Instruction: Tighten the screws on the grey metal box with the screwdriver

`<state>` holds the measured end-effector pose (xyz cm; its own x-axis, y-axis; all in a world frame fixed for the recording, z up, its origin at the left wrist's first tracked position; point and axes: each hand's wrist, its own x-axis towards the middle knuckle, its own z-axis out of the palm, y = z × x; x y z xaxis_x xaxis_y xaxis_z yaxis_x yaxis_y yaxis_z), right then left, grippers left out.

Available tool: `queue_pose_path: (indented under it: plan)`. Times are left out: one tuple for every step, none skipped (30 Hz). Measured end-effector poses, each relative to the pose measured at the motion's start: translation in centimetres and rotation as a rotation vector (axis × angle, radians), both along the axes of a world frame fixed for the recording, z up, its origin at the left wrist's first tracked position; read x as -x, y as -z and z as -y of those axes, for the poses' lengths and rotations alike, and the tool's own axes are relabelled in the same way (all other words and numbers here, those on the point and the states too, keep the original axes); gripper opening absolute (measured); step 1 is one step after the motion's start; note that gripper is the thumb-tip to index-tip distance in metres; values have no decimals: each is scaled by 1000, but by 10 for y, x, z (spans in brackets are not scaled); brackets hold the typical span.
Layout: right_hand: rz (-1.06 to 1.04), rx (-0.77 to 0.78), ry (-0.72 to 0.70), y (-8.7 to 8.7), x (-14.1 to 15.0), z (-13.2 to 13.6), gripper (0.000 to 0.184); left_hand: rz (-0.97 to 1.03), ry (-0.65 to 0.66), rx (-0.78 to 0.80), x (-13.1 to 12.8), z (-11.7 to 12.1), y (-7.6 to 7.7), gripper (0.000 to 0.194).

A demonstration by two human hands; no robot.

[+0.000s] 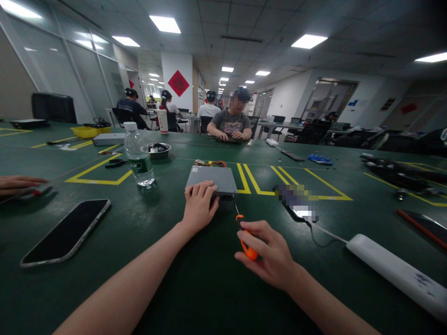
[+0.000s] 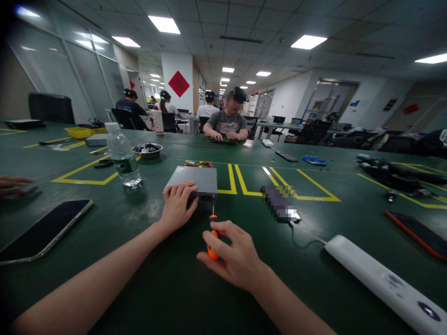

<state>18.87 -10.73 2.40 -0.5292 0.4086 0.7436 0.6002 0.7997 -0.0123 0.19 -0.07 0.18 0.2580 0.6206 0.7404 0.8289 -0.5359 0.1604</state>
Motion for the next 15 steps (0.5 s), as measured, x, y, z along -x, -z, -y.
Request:
queue_pose_path:
  plan:
    - [27, -10, 19, 0, 0, 0, 24, 0, 1, 0, 0, 0, 0, 24]
    - [44, -14, 34, 0, -1, 1, 25, -1, 3, 0, 0, 0, 0, 23]
    - [49, -9, 41, 0, -1, 1, 27, -2, 3, 0, 0, 0, 1, 23]
    - [46, 5, 37, 0, -2, 1, 31, -2, 4, -1, 0, 0, 0, 23]
    - [38, 24, 23, 0, -2, 2, 34, -4, 5, -1, 0, 0, 0, 23]
    - [32, 45, 4, -1, -2, 2, 36, -6, 6, 0, 0, 0, 0, 23]
    - [29, 65, -14, -1, -2, 3, 36, -7, 6, 0, 0, 0, 0, 23]
    - [31, 78, -31, -2, -1, 3, 35, -7, 5, -2, 0, 0, -1, 23]
    - [36, 83, -42, -2, -1, 3, 34, -8, 5, -3, 0, 0, -1, 23]
    - [38, 79, -45, -2, 0, 3, 33, -8, 5, -5, 0, 1, -1, 23]
    - [30, 68, -43, -2, 1, 3, 32, -8, 6, -7, 0, 1, -1, 23]
    - [13, 57, -43, -1, 2, 2, 31, -6, 5, -7, 0, 1, -1, 23]
    - [-13, 50, -48, -1, 2, 1, 31, -5, 6, -7, 0, 1, -1, 23]
    - [-45, 52, -56, 1, 3, 0, 31, -3, 6, -6, 0, 1, -1, 23]
    - [-76, 66, -64, 2, 3, 0, 31, -1, 6, -5, 0, 1, 0, 23]
